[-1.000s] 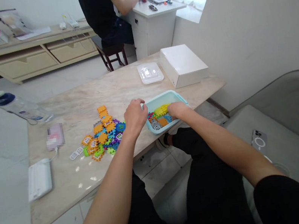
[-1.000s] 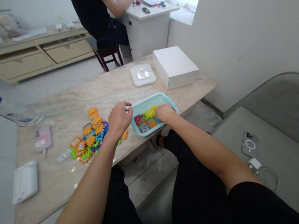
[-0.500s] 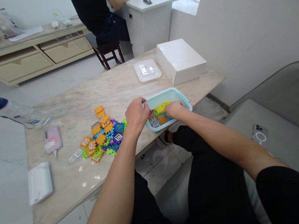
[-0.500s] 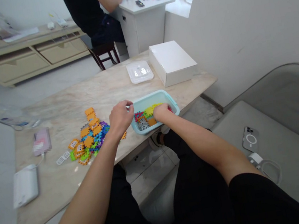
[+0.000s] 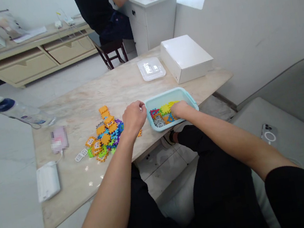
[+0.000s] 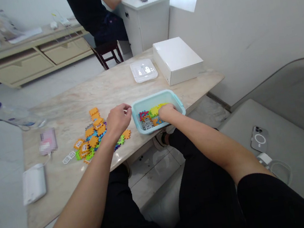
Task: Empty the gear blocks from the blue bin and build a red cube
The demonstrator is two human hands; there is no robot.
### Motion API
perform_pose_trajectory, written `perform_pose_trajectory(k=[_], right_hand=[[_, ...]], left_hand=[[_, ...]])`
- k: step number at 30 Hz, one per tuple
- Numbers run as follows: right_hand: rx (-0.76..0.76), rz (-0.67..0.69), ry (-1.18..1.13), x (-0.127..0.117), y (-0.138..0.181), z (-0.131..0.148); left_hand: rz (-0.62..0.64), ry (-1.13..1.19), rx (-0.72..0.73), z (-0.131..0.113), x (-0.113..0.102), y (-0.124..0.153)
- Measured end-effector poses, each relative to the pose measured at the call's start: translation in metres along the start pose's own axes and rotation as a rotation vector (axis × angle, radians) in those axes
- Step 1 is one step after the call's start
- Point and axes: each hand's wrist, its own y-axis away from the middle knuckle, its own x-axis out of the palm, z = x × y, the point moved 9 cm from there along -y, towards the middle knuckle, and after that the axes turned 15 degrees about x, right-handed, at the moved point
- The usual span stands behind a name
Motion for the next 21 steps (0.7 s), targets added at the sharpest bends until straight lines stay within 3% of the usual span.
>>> perform_pose_trajectory(k=[9, 17, 21], right_hand=[[-0.138, -0.001, -0.016, -0.011, 0.007, -0.014], [-0.257, -0.14, -0.279, -0.029, 0.005, -0.028], [-0.262, -0.148, -0.387, -0.031, 0.003, -0.029]], left_hand=[[0.024, -0.034, -0.021, 0.009, -0.002, 0.002], [0.028, -0.037, -0.025, 0.006, -0.001, 0.001], [0.018, -0.022, -0.004, 0.003, 0.0, -0.001]])
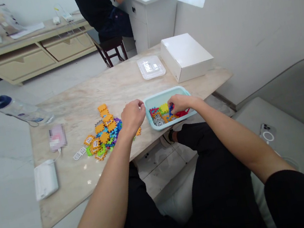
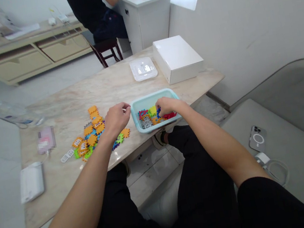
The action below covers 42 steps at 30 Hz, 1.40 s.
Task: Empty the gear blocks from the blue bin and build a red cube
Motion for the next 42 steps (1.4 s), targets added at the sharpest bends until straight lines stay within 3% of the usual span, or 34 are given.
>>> perform_pose_trajectory(k=[6, 11, 19, 26, 34, 42], right_hand=[[0.043, -0.051, -0.14, -0.009, -0.008, -0.012], [0.118, -0.014, -0.29, -0.01, -0.014, -0.028], [0.219, -0.046, -0.791, -0.017, -0.014, -0.045], [0.276, 0.077, -1.139, -0.009, -0.017, -0.044], [0.354, 0.04, -1.105, 0.0, -0.023, -0.036], [0.283, 0.036, -1.268, -0.025, -0.006, -0.017]], left_hand=[[-0.006, 0.003, 0.005, 0.001, 0.001, 0.0], [-0.001, 0.001, 0.012, -0.001, -0.001, 0.0], [-0.004, -0.012, 0.007, -0.004, -0.002, 0.0], [-0.001, -0.02, 0.018, -0.004, 0.0, -0.001], [0.004, -0.015, 0.025, -0.005, 0.006, -0.002], [-0.059, 0.08, 0.007, -0.006, 0.0, -0.004]])
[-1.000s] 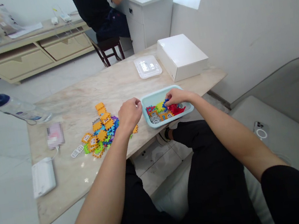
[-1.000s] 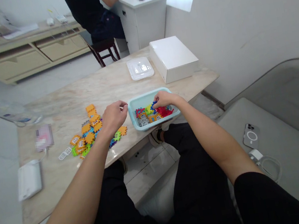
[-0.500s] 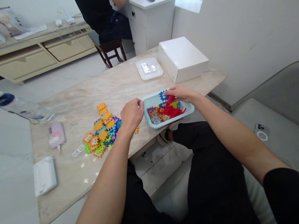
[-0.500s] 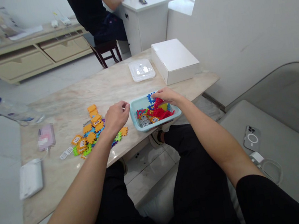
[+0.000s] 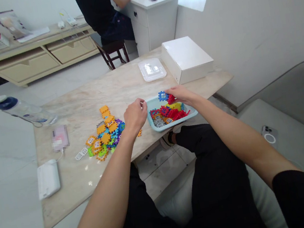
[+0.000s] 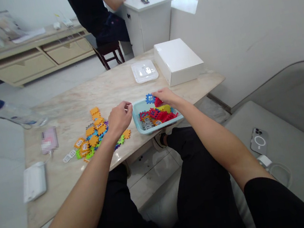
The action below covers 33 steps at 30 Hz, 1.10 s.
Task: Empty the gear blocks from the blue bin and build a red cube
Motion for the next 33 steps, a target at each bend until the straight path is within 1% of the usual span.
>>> perform_pose_trajectory(k=[2, 4, 7, 9, 11, 13, 15, 17, 19, 21, 22, 24, 26, 27, 29, 31, 33], right_hand=[[-0.002, 0.062, -0.084, 0.009, 0.008, 0.007], [0.0, 0.141, -0.143, 0.023, 0.015, 0.012], [-0.009, 0.233, -0.186, 0.049, 0.021, 0.02], [-0.018, 0.274, -0.165, 0.069, 0.024, 0.024], [-0.023, 0.304, -0.121, 0.09, 0.027, 0.027], [-0.015, 0.308, -0.106, 0.104, 0.03, 0.027], [0.006, 0.289, -0.136, 0.113, 0.032, 0.025], [0.028, 0.304, -0.158, 0.121, 0.032, 0.025], [0.017, 0.329, -0.122, 0.132, 0.032, 0.028], [-0.012, 0.361, -0.095, 0.147, 0.033, 0.036], [-0.024, 0.376, -0.099, 0.156, 0.035, 0.039], [-0.028, 0.392, -0.153, 0.174, 0.04, 0.045], [-0.013, 0.398, -0.235, 0.194, 0.045, 0.047], [-0.005, 0.397, -0.273, 0.204, 0.047, 0.046], [-0.035, 0.395, -0.262, 0.224, 0.051, 0.045], [-0.127, 0.375, -0.099, 0.242, 0.052, 0.044], [-0.207, 0.32, 0.105, 0.258, 0.051, 0.04]], left_hand=[[-0.034, 0.11, -0.029, 0.004, 0.002, -0.001], [-0.065, 0.29, -0.065, 0.01, 0.006, -0.003], [-0.079, 0.599, -0.13, 0.019, 0.016, -0.006], [-0.079, 0.749, -0.147, 0.021, 0.021, -0.008], [-0.087, 0.817, -0.116, 0.02, 0.02, -0.008], [-0.113, 0.813, -0.063, 0.018, 0.014, -0.006], [-0.15, 0.809, -0.058, 0.023, 0.009, -0.001], [-0.188, 0.816, -0.075, 0.034, 0.004, 0.006], [-0.239, 0.825, -0.092, 0.051, -0.003, 0.016], [-0.293, 0.813, -0.135, 0.076, -0.012, 0.029], [-0.317, 0.795, -0.172, 0.091, -0.017, 0.038], [-0.371, 0.721, -0.291, 0.128, -0.029, 0.061], [-0.385, 0.612, -0.392, 0.162, -0.041, 0.086], [-0.37, 0.552, -0.444, 0.177, -0.046, 0.099], [-0.279, 0.511, -0.517, 0.201, -0.049, 0.121], [-0.164, 0.402, -0.58, 0.219, -0.051, 0.141], [-0.115, 0.323, -0.612, 0.232, -0.056, 0.157]])
